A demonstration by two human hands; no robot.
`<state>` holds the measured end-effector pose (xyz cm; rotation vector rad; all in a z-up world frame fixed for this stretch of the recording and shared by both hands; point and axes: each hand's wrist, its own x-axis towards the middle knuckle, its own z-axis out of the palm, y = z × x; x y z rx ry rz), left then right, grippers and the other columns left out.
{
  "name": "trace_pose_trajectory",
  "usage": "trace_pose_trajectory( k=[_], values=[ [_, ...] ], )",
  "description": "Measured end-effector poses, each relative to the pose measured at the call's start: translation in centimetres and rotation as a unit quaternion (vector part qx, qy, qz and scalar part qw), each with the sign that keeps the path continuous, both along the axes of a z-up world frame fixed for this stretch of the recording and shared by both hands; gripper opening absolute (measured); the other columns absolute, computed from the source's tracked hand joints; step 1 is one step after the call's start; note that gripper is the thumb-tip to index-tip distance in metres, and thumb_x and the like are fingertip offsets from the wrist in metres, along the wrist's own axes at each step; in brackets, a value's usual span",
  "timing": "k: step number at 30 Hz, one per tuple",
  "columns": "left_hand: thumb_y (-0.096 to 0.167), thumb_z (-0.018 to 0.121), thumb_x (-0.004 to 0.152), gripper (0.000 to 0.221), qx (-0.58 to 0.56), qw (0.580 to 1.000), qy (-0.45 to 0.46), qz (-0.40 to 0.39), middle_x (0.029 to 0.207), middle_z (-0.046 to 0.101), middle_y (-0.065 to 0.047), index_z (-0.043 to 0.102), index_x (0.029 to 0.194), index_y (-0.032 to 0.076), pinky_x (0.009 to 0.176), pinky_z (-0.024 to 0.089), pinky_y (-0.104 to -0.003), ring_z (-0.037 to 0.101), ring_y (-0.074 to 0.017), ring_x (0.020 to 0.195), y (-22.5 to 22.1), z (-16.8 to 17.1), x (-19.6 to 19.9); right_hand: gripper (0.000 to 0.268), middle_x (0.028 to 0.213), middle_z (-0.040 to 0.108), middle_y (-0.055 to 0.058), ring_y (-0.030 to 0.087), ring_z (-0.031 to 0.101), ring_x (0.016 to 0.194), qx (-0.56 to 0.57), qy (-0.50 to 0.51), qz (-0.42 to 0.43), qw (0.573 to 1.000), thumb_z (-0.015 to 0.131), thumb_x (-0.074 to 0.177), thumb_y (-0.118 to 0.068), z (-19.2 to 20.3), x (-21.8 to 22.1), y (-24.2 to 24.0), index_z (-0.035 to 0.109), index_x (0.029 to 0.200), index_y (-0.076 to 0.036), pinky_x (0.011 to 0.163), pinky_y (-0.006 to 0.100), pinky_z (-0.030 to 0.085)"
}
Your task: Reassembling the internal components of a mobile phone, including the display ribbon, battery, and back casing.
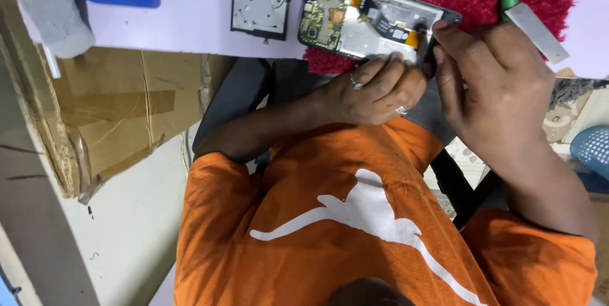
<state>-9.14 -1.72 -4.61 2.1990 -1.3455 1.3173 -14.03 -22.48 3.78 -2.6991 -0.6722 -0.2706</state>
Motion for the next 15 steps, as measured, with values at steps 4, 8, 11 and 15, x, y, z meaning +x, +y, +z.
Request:
trace_pose_trajectory(
  k=[4,8,11,15],
  values=[
    [0.024,0.049,0.115,0.026,0.010,1.000,0.001,-0.006,0.111,0.065,-0.003,0.072,0.109,0.016,0.101,0.052,-0.034,0.065,-0.0205,0.108,0.1,-1.5,-0.8,0.018,0.114,0.064,0.022,0.039,0.063,0.102,0.014,0.019,0.080,0.997,0.079,0.126,-0.004,2.0,3.9,2.0,0.080,0.137,0.010,0.088,0.047,0.051],
    [0.022,0.047,0.114,0.026,0.021,0.999,0.001,0.035,0.122,0.060,-0.001,0.068,0.127,0.014,0.109,0.051,-0.036,0.059,-0.0192,0.117,-0.1,-3.0,-2.1,0.017,0.126,0.072,0.019,0.037,0.069,0.111,0.014,0.013,0.185,0.983,0.077,0.129,0.002,3.1,7.7,4.2,0.084,0.144,0.006,0.088,0.046,0.055],
    [0.030,0.064,0.117,0.032,0.012,0.997,-0.041,0.064,0.130,0.059,-0.004,0.060,0.139,0.007,0.116,0.044,-0.045,0.058,-0.0218,0.124,0.4,-3.9,-2.3,0.014,0.124,0.079,0.019,0.036,0.073,0.109,0.031,0.020,0.251,0.967,0.076,0.131,0.004,3.5,10.7,6.9,0.083,0.142,0.009,0.088,0.045,0.057],
    [0.021,0.073,0.122,0.048,0.023,0.996,-0.078,0.044,0.144,0.056,-0.017,0.048,0.155,-0.003,0.121,0.045,-0.051,0.054,-0.0337,0.137,3.9,-3.4,-3.8,0.043,0.055,0.042,0.001,0.018,0.037,0.042,-0.178,0.338,0.094,0.919,0.049,0.135,-0.019,5.3,13.6,12.4,0.059,0.095,-0.006,0.042,0.038,0.025]
  ],
)
